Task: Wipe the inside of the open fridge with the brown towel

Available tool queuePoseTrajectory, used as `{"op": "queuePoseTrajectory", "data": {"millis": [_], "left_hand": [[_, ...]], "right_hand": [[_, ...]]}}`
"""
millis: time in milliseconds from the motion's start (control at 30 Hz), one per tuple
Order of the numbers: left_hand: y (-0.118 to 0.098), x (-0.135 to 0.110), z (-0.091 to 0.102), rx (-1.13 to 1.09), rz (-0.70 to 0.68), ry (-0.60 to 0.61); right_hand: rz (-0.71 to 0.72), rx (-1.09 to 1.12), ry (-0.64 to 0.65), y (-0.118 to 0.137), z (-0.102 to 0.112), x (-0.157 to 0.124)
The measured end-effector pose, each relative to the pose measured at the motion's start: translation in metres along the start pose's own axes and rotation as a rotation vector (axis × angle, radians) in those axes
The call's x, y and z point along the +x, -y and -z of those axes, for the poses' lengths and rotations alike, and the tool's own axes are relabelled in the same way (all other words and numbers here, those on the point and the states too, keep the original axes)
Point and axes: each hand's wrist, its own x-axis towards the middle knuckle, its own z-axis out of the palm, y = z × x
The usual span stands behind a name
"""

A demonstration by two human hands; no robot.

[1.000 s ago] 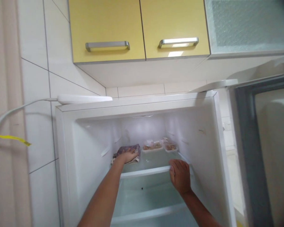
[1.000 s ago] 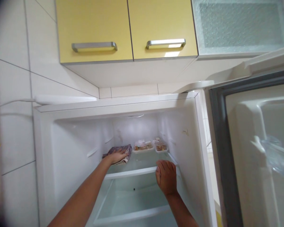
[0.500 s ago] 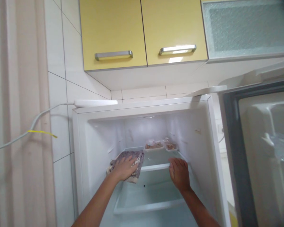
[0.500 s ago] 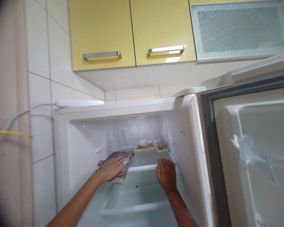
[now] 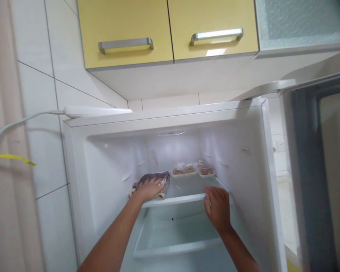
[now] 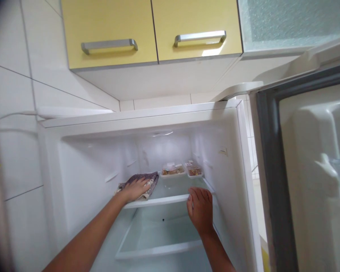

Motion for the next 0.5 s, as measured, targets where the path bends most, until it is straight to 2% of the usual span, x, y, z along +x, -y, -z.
{"op": "queuePoseTrajectory", "data": {"millis": [100, 333, 500], "left_hand": [[-0.003, 0.021, 0.002, -0.020, 0.078, 0.042], [0.003, 0.070, -0.001, -0.046, 0.142, 0.105], [0.008, 0.089, -0.005, -0.044, 0.148, 0.108]], "right_hand": [[0.016, 0.003, -0.017, -0.002, -0.003, -0.002], [0.031, 0.011, -0.068, -0.007, -0.011, -0.005], [0.045, 0.003, -0.100, -0.010, -0.015, -0.007]]}}
